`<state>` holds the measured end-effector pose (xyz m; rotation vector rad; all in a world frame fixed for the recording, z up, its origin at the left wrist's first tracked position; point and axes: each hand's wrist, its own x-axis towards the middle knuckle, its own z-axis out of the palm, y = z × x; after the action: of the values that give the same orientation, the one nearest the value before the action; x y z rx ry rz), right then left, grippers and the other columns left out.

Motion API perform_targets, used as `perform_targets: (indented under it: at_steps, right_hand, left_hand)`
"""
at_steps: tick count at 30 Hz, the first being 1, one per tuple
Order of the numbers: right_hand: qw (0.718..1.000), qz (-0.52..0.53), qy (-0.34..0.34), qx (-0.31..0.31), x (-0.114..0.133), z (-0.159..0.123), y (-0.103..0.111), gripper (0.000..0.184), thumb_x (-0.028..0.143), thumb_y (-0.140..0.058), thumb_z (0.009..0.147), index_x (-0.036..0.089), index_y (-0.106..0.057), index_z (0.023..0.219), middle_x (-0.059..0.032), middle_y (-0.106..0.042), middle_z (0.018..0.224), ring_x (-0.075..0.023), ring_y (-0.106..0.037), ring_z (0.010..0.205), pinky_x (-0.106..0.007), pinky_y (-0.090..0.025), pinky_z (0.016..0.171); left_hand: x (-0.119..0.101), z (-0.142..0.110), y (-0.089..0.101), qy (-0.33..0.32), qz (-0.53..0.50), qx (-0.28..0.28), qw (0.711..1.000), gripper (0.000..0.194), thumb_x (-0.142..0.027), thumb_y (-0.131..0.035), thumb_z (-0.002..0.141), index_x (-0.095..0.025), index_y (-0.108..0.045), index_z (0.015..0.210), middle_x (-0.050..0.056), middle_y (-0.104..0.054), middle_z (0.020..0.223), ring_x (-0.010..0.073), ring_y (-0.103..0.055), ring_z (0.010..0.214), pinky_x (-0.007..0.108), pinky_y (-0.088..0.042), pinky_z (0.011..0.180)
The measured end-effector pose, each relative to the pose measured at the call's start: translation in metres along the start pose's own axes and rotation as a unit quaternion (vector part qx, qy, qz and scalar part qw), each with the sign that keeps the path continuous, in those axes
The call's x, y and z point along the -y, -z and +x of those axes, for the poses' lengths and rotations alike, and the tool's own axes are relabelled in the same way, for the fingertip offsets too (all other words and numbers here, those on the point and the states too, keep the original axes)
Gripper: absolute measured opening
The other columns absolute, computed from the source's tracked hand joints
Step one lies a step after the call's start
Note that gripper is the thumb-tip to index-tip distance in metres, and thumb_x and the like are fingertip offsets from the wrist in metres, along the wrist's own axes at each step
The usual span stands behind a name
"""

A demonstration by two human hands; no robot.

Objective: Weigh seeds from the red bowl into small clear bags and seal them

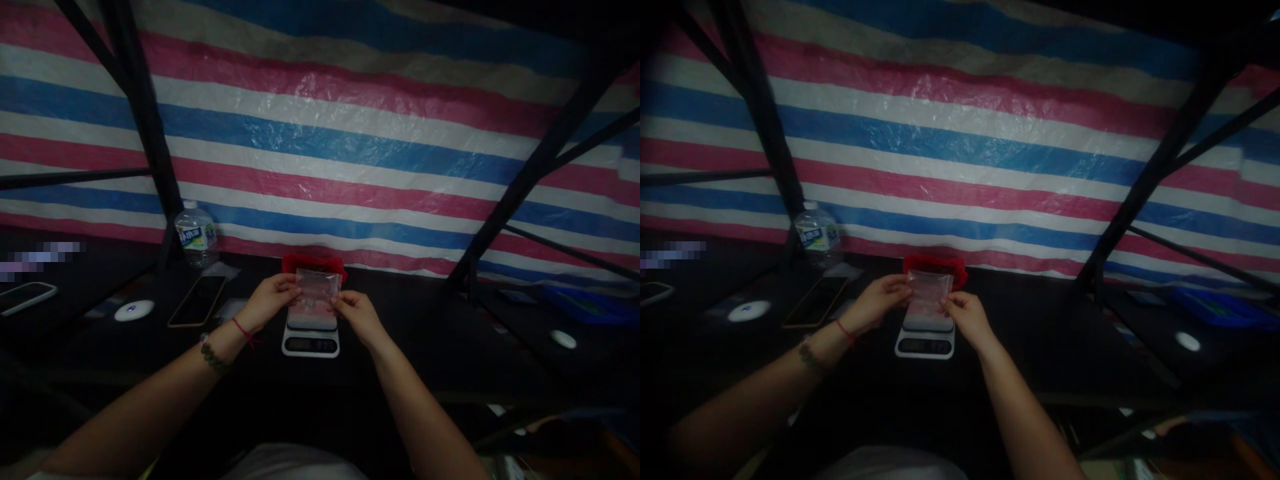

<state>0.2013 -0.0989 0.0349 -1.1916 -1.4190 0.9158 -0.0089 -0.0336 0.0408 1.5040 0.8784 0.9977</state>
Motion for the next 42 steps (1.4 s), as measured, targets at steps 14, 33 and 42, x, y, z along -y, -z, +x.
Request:
perform_targets:
  at_steps: [14,33,42]
  right_hand:
    - [0.993,-0.069,-0.03,0.092,-0.009,0.011,-0.095,0.034,0.041,-0.053,0.083,0.016,-0.067,0.065,-0.0019,-0.064,0.06,-0.0111,-0.053,0.053,-0.021,-0.038,0.053]
    - [0.883,-0.446,-0.044,0.143,-0.021,0.075,-0.163,0.034,0.023,-0.041,0.089,0.007,-0.064,0.109,-0.0199,-0.068,0.108,-0.0253,-0.065,0.102,-0.03,-0.047,0.081]
    - [0.904,-0.378,-0.107,0.171,-0.019,0.082,-0.16,0.041,0.015,-0.042,0.087,0.007,-0.05,0.127,-0.0198,-0.063,0.12,-0.025,-0.065,0.103,-0.03,-0.05,0.08]
  left_hand:
    - [0.001,-0.024,0.102,0.009,0.14,-0.069,0.988,0.052,-0.048,-0.066,0.069,-0.017,-0.058,0.11,0.002,-0.068,0.075,0.0148,-0.062,0.063,0.024,-0.048,0.056]
    - [0.047,0.006,0.136,-0.083,0.493,0.218,0.838,0.081,-0.042,-0.075,0.062,-0.017,-0.049,0.134,0.013,-0.055,0.134,0.029,-0.052,0.121,0.038,-0.037,0.105]
    - [0.057,0.009,0.132,-0.114,0.437,0.194,0.871,0.078,-0.042,-0.074,0.066,-0.014,-0.047,0.134,0.014,-0.054,0.133,0.0294,-0.051,0.121,0.038,-0.037,0.104]
